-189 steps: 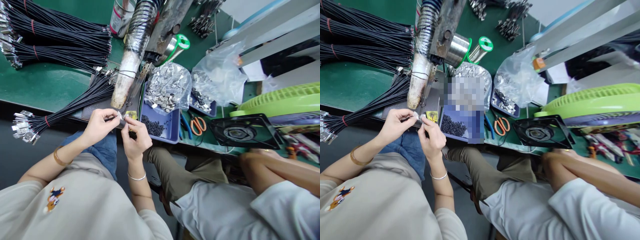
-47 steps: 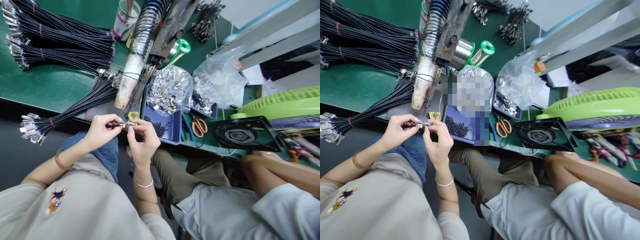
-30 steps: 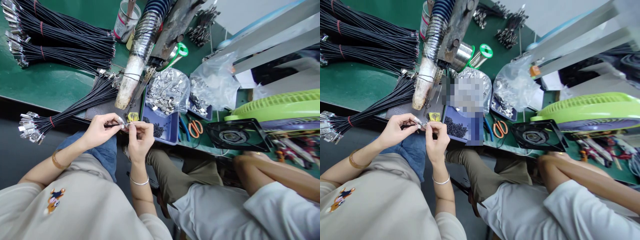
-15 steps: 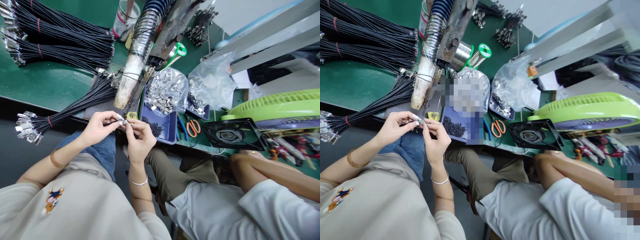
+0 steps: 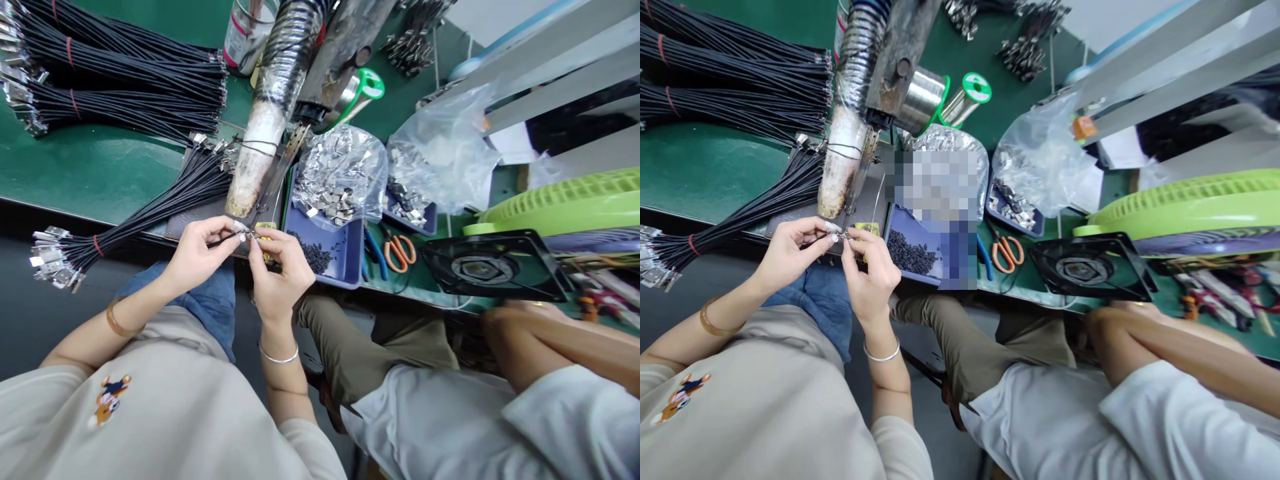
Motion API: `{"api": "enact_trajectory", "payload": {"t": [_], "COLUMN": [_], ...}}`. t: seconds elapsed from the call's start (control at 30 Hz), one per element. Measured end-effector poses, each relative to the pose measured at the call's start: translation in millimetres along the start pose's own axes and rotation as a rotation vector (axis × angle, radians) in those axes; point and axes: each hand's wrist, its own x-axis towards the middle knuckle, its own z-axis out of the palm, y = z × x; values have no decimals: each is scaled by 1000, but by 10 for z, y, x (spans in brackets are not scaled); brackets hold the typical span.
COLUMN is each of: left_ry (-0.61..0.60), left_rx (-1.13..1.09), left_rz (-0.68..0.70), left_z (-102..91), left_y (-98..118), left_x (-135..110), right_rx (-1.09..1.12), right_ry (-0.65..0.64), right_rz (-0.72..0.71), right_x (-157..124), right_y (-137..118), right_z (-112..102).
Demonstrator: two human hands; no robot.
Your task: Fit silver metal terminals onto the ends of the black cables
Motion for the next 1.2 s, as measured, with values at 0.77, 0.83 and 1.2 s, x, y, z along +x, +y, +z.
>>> {"api": "enact_trajectory", "payload": {"t": [0.77,0.83,1.2], "left_ry": [25,21,-4], "left_rx": [29,18,59], "left_rz": [-28,-15,-46], "left_z": [13,14,-5], "left_y": [31,34,8], "left_x": [-12,-9,-57], "right_rx": [-55,-72,-137], "right_ry": [-58,-54,-77], "right_rz": [-104,-121,-228], "right_x": [9,13,-23], "right_y": [-11,-21,-2], "right_z": [-61,-62,-87]}}
